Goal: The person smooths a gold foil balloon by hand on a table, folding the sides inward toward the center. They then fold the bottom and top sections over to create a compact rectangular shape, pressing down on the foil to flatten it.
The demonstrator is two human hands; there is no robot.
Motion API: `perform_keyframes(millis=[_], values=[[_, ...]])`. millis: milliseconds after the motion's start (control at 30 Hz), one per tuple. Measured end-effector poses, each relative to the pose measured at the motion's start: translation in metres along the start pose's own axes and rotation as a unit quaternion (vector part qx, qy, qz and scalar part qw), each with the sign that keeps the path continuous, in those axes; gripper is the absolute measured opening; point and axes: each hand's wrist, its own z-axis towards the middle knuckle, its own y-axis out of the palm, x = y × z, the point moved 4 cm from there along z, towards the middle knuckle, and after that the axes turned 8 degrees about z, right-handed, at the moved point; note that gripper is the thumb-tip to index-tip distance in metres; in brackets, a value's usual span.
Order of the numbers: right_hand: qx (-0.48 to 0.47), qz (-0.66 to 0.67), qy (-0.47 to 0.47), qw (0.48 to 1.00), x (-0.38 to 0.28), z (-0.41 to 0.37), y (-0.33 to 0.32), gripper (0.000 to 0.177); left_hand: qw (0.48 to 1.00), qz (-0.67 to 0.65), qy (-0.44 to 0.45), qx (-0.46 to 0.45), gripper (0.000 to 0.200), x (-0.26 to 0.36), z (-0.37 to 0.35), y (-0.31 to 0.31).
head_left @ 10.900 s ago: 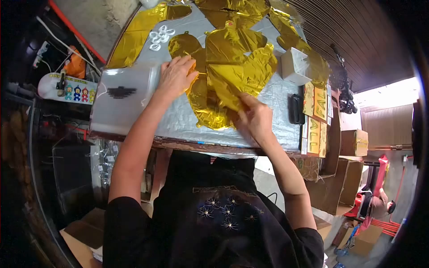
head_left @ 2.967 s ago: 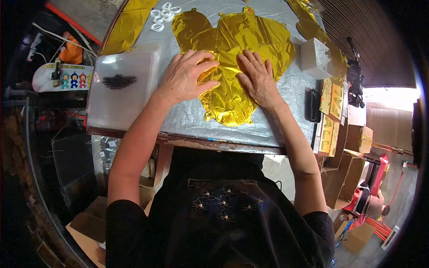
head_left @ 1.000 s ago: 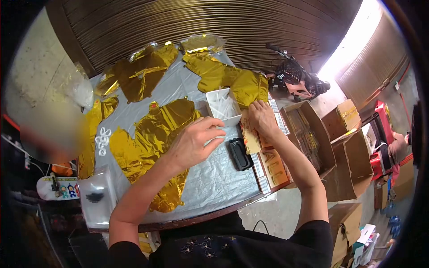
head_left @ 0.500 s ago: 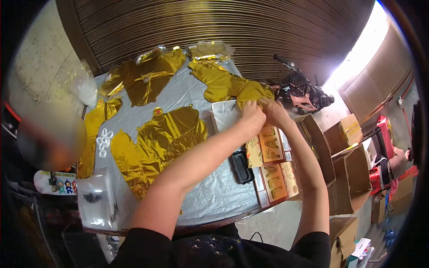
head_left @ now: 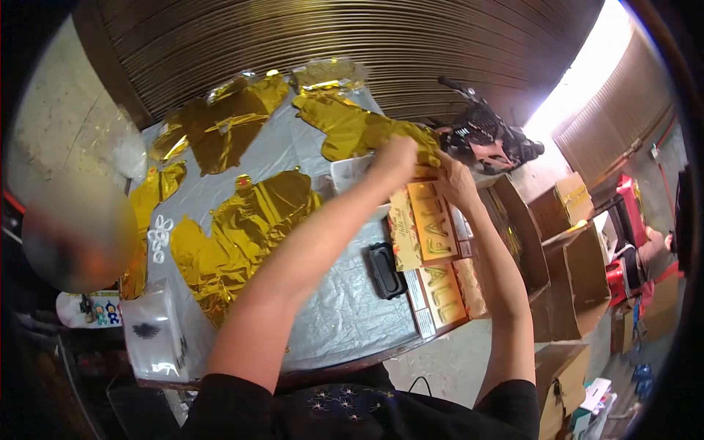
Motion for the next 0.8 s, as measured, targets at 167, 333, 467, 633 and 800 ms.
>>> perform_keyframes(millis=[167,333,467,633,800], values=[[0.086,0.088,0.022,0.992,0.004,0.007,-0.014,0.040,0.995,-0.097,-0.010,-0.001,0.035,-0.034,0.022,-0.025],[-0.029,0.077,-0.047,0.996,-0.016,0.011,-0.010,0.052,0.966,-0.237,-0.099,-0.028,0.031,-0.046,0.037,-0.037],[0.110,0.031,-0.143,0.983,-0.033,0.012,0.001,0.054,0.984,-0.164,-0.041,-0.046,0.030,-0.049,0.045,-0.045],[0.105,-0.067,-0.197,0.973,-0.046,0.021,0.008,0.032,0.939,-0.317,-0.017,-0.133,0.022,-0.050,0.036,-0.022],[0.089,-0.078,-0.233,0.965,-0.026,0.007,0.007,0.018,0.901,-0.395,-0.172,0.055,0.015,-0.081,0.055,-0.048]])
